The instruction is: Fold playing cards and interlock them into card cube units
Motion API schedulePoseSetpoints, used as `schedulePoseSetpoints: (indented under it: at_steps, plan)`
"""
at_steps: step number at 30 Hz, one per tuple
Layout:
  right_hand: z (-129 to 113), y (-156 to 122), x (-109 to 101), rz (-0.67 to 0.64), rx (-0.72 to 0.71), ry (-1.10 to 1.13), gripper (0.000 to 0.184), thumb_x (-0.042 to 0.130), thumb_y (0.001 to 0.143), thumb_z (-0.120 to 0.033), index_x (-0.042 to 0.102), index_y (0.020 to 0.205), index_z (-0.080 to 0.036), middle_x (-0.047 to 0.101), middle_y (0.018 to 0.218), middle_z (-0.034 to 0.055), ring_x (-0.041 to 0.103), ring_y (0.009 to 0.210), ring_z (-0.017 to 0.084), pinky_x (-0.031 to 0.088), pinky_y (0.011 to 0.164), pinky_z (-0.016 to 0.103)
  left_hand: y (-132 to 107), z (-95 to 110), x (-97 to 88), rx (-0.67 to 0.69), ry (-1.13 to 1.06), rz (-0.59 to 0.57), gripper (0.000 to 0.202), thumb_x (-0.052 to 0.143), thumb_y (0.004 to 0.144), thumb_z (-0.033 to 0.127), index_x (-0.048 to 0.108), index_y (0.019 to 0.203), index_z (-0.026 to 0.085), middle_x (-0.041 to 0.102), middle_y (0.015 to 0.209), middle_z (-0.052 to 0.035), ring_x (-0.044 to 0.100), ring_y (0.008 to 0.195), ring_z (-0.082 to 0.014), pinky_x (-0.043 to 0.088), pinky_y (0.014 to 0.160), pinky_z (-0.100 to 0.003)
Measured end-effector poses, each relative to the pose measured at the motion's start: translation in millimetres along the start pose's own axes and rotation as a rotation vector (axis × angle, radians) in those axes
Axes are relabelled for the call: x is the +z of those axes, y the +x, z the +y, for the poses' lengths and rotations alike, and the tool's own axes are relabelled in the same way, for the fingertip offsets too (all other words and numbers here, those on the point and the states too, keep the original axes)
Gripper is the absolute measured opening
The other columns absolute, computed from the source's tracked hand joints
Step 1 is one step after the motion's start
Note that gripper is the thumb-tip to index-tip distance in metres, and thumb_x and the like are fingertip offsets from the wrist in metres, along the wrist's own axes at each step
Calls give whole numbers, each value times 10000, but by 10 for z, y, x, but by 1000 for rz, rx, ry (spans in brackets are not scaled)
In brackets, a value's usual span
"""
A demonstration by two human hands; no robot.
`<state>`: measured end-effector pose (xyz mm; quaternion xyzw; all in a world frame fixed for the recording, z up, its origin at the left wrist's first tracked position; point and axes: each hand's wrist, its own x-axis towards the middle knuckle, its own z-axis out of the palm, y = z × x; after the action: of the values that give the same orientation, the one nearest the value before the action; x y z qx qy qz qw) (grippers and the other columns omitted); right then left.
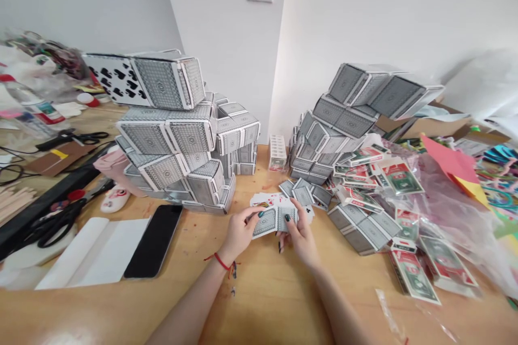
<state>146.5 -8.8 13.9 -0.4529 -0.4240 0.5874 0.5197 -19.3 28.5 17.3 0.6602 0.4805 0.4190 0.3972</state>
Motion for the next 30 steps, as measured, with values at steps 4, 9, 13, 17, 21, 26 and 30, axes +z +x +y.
schedulePoseSetpoints:
  at_steps: [4, 9, 13, 17, 21, 26, 30]
  plan:
    - [43, 5, -3, -32, -4, 28, 494, 464, 796, -474, 218, 1174, -273, 569, 574, -61, 549, 353, 120, 462, 335, 231, 7, -9, -22, 16, 15, 6, 233, 473, 779, 249, 660, 894, 172, 682, 869, -50, 590, 667, -137, 448, 588, -219]
    - [72, 18, -34, -68, -9, 41, 374, 457, 801, -474, 271, 1047, -262, 575, 574, -65, 510, 314, 102, 428, 297, 208, 14, -23, -46, -3, 5, -29, 237, 470, 782, 256, 663, 895, 176, 682, 860, -53, 593, 669, -143, 450, 597, -226]
    - [61, 18, -43, -88, 4, 28, 380, 468, 788, -492, 273, 1021, -262, 567, 558, -71, 486, 292, 96, 411, 288, 201, 17, -39, -60, 11, -16, -31, 227, 483, 773, 249, 671, 881, 181, 681, 870, -60, 604, 714, -158, 464, 625, -236]
    - [49, 10, -54, -114, 7, 12, 353, 460, 796, -482, 276, 994, -255, 555, 536, -80, 459, 279, 86, 380, 276, 181, 21, -55, -78, 25, -12, -42, 222, 485, 770, 230, 672, 877, 176, 684, 847, -60, 606, 697, -153, 469, 620, -233]
    - [26, 5, -82, -134, 12, -27, 305, 446, 812, -453, 284, 965, -246, 537, 502, -89, 415, 271, 68, 331, 269, 151, 20, -40, -98, 20, 10, -86, 231, 472, 778, 230, 671, 886, 183, 687, 834, -51, 606, 684, -150, 469, 621, -233]
    - [-22, 4, -110, -163, 13, -77, 296, 436, 811, -466, 295, 942, -242, 503, 462, -106, 358, 255, 55, 276, 268, 138, 12, -8, -106, 30, -3, -102, 226, 470, 775, 206, 676, 863, 182, 687, 865, -54, 614, 768, -162, 465, 706, -249]
    - [-33, -9, -98, -165, 25, -101, 315, 433, 803, -495, 298, 935, -242, 491, 457, -102, 346, 253, 56, 248, 267, 138, 5, -11, -93, 22, -10, -95, 226, 468, 771, 206, 675, 858, 181, 688, 819, -52, 608, 703, -155, 471, 649, -243]
